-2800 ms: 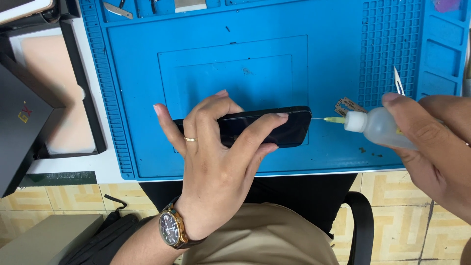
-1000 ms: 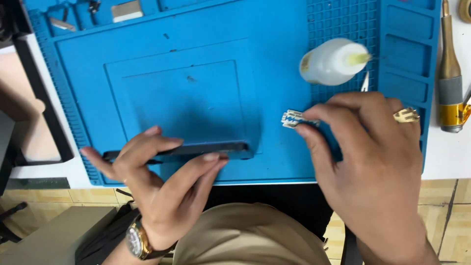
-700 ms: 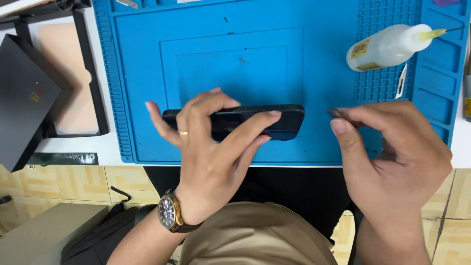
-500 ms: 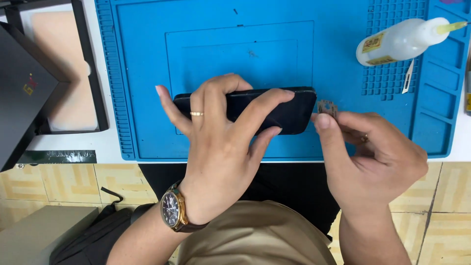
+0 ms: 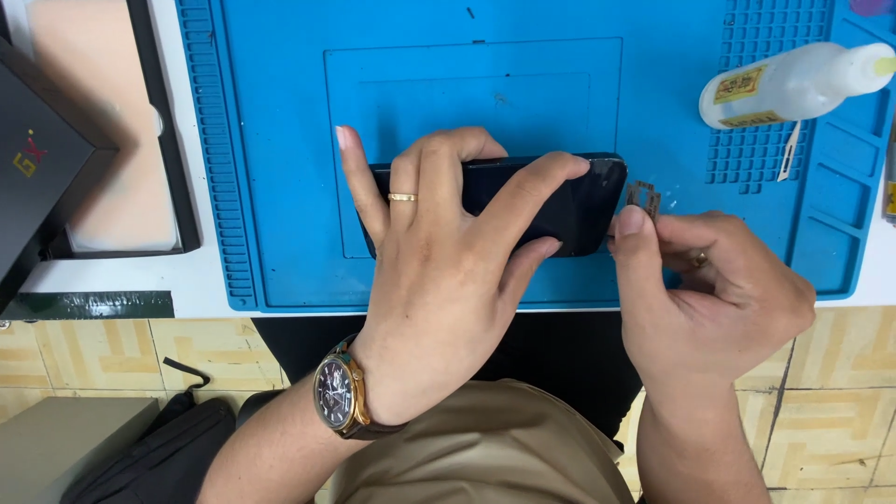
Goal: Opening the casing of an iPhone using a razor blade and adhesive remover.
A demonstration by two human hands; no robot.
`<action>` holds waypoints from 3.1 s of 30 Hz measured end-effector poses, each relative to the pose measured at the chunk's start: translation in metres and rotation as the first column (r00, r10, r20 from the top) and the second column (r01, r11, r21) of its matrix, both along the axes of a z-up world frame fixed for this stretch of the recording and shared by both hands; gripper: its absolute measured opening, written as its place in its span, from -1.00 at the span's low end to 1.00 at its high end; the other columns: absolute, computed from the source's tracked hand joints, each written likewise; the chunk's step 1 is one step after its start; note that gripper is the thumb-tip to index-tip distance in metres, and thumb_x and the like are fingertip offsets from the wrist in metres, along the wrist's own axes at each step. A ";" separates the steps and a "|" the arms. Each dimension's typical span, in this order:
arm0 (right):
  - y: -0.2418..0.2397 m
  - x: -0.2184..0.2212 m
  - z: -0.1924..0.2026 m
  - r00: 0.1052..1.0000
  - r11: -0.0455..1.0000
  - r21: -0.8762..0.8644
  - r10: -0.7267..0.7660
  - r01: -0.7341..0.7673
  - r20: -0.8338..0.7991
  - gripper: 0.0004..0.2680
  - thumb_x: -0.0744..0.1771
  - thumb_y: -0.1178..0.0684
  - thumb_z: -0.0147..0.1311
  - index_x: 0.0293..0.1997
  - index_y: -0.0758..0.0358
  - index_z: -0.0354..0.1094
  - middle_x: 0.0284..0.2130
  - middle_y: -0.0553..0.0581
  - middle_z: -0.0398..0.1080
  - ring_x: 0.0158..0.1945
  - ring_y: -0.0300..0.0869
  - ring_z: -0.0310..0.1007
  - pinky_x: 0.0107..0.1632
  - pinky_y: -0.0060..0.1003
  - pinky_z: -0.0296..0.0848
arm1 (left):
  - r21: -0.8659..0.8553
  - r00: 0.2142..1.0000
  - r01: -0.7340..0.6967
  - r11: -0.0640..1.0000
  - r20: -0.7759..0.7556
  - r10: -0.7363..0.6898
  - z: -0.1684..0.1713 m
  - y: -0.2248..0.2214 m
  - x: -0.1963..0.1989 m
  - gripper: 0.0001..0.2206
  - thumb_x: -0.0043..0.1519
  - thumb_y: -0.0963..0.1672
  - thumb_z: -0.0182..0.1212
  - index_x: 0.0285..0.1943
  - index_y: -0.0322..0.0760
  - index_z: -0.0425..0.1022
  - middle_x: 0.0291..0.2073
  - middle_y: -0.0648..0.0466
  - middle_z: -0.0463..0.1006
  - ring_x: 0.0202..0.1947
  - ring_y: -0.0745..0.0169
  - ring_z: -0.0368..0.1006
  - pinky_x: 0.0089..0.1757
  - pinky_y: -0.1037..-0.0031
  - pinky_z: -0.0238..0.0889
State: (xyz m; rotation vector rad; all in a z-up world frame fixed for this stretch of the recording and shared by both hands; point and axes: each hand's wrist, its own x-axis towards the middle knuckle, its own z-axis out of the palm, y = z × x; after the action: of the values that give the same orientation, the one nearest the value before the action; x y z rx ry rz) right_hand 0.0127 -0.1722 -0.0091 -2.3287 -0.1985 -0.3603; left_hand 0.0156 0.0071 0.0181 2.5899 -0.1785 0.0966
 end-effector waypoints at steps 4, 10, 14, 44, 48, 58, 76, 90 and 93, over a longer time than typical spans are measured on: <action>0.000 0.001 0.000 1.000 1.000 -0.015 0.006 -0.006 -0.010 -0.85 0.46 0.28 0.29 -0.25 0.57 0.49 -0.40 0.34 0.50 -0.40 -0.09 0.50 -0.35 -0.32 0.38 | -0.008 1.000 0.011 1.000 -0.001 -0.011 0.000 0.002 0.002 -0.61 0.30 -0.08 0.41 0.29 0.16 0.43 0.08 -0.04 0.33 0.16 -0.14 0.34 0.34 -0.53 -0.46; 0.002 0.002 0.000 1.000 1.000 -0.023 0.005 -0.006 -0.007 -0.86 0.45 0.31 0.31 -0.26 0.58 0.49 -0.41 0.34 0.50 -0.40 -0.08 0.50 -0.35 -0.32 0.39 | -0.012 1.000 0.021 1.000 0.001 -0.021 -0.002 0.003 0.003 -0.60 0.30 -0.07 0.42 0.29 0.14 0.43 0.08 -0.05 0.34 0.15 -0.16 0.35 0.34 -0.53 -0.46; 0.001 0.002 -0.001 1.000 0.999 -0.047 0.004 -0.005 -0.012 -0.85 0.45 0.30 0.31 -0.28 0.54 0.48 -0.45 0.29 0.47 -0.44 -0.11 0.45 -0.37 -0.32 0.33 | -0.015 1.000 0.019 1.000 0.000 -0.019 -0.002 0.004 0.004 -0.59 0.28 -0.07 0.44 0.29 0.14 0.43 0.09 -0.05 0.33 0.16 -0.15 0.35 0.34 -0.53 -0.45; 0.009 -0.001 0.002 1.000 0.981 -0.191 -0.027 0.025 -0.005 -0.82 0.43 0.34 0.36 -0.35 0.41 0.48 -0.48 0.16 0.49 -0.42 -0.12 0.54 -0.35 -0.30 0.34 | -0.012 1.000 0.021 1.000 0.022 -0.021 -0.006 0.004 0.004 -0.59 0.27 -0.05 0.47 0.28 0.13 0.44 0.09 -0.03 0.35 0.15 -0.12 0.35 0.35 -0.43 -0.42; 0.012 -0.001 0.004 1.000 0.970 -0.243 -0.016 0.019 0.015 -0.81 0.44 0.34 0.35 -0.34 0.41 0.46 -0.46 0.16 0.51 -0.40 -0.10 0.53 -0.33 -0.25 0.33 | -0.016 0.999 0.019 1.000 0.032 -0.018 -0.008 0.004 0.004 -0.60 0.29 -0.06 0.46 0.28 0.14 0.44 0.10 -0.02 0.38 0.17 -0.10 0.36 0.36 -0.36 -0.38; 0.012 -0.002 -0.002 0.996 0.929 -0.366 -0.012 0.046 0.093 -0.85 0.49 0.29 0.38 -0.22 0.39 0.50 -0.39 0.15 0.56 -0.36 -0.08 0.52 -0.33 -0.21 0.31 | -0.017 0.999 0.014 1.000 0.047 -0.013 -0.011 0.004 0.003 -0.57 0.29 -0.04 0.49 0.31 0.17 0.45 0.12 -0.01 0.40 0.19 -0.08 0.37 0.37 -0.28 -0.37; 0.007 0.000 0.000 0.993 0.901 -0.433 0.053 -0.003 0.103 -0.85 0.51 0.30 0.39 -0.19 0.40 0.51 -0.39 0.14 0.55 -0.37 -0.05 0.55 -0.34 -0.22 0.31 | -0.011 0.998 0.001 1.000 0.058 -0.001 -0.012 0.002 0.003 -0.58 0.28 -0.04 0.51 0.29 0.17 0.46 0.12 -0.01 0.41 0.18 -0.06 0.38 0.36 -0.25 -0.30; 0.002 0.012 0.012 0.969 1.000 -0.030 -0.011 0.004 -0.248 -0.84 0.51 0.13 0.15 -0.18 0.40 0.48 -0.41 0.15 0.50 -0.41 -0.24 0.44 -0.36 -0.39 0.35 | 0.005 0.998 -0.005 1.000 0.061 0.005 -0.012 0.000 0.001 -0.67 0.35 -0.02 0.39 0.27 0.17 0.46 0.11 0.00 0.40 0.14 -0.08 0.38 0.35 -0.31 -0.34; 0.000 0.014 0.013 0.961 1.000 0.007 -0.007 0.009 -0.275 -0.84 0.50 0.12 0.15 -0.18 0.39 0.48 -0.43 0.14 0.49 -0.41 -0.26 0.44 -0.36 -0.41 0.35 | 0.010 0.998 -0.004 1.000 0.063 0.003 -0.011 -0.001 0.001 -0.66 0.34 -0.03 0.41 0.27 0.17 0.47 0.11 0.00 0.40 0.14 -0.09 0.38 0.35 -0.31 -0.36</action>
State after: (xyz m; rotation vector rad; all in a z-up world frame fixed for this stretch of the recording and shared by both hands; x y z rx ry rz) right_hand 0.0271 -0.1720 0.0034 -2.3412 -0.0509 -0.0378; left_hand 0.0170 0.0063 0.0069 2.5985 -0.1978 0.1787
